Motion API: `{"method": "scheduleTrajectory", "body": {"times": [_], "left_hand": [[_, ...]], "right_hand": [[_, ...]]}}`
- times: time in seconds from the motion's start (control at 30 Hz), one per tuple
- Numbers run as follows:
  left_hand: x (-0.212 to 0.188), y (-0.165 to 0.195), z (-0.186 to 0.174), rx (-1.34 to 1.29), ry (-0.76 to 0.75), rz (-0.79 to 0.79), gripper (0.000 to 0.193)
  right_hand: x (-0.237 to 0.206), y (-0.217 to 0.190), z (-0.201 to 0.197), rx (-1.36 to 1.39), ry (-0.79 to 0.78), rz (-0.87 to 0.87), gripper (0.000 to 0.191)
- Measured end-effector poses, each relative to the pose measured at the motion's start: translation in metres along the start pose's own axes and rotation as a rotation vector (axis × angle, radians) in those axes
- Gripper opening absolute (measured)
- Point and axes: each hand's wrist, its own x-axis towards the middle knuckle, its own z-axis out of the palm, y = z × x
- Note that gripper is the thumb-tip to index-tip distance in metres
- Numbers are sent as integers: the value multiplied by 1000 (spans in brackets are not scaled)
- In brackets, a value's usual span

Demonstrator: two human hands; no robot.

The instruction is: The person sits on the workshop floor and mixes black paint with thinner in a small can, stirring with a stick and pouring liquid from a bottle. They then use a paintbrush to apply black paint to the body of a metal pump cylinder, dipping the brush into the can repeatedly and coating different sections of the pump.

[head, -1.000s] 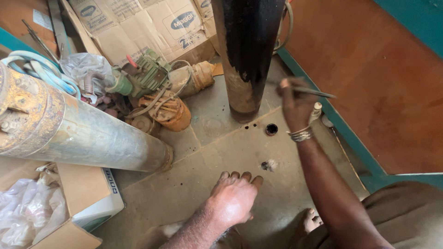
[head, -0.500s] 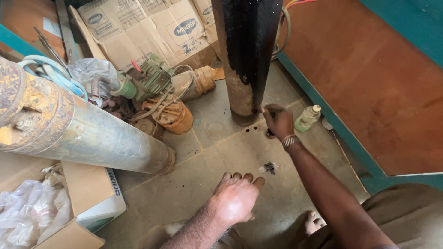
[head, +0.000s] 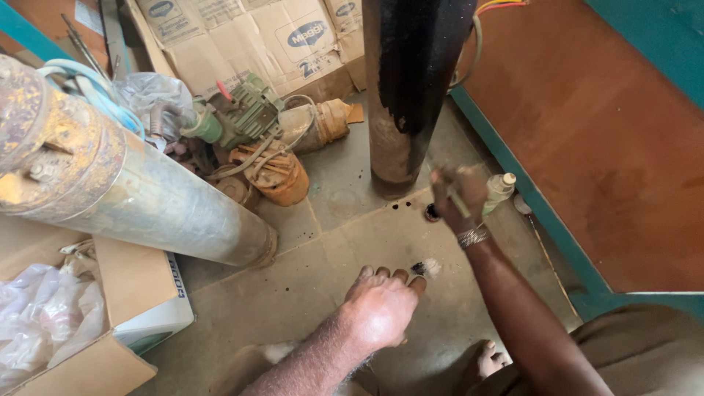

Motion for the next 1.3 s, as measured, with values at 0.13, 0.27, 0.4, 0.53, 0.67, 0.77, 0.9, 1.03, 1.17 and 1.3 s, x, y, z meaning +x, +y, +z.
{"method": "scheduleTrajectory", "body": {"times": [0.13,0.27,0.4,0.53,0.67,0.77,0.9,1.03,1.17,1.3], "left_hand": [[-4,0,-1,-9,9,6,77],[-6,-2,-1,-29,24,-2,78],[-8,-4,0,-40,41,-8,76],[-8,-6,3,-27,62,-11,78],[-9,-6,6,-23,99,1,83],[-11,-6,9,-29,100,-5,83],[-10,-5,10,-25,73,-10,79],[-8,-6,12,-25,46,-14,76],[-4,-6,11,-13,51,-16,79],[0,-6,9,-15,90,-7,83]], "right_hand": [[-36,-1,22,94,-206,-20,20],[8,-18,18,26,-324,65,27],[80,-48,-17,291,-116,186,27],[103,-67,-50,423,138,-148,22],[66,-49,-36,159,190,-379,17],[15,-25,-6,-148,-138,-340,18],[-15,-12,19,-103,-441,-65,26],[39,-26,2,27,-242,-191,22],[100,-46,-43,199,96,-372,28],[86,-51,-48,83,114,-451,26]]}}
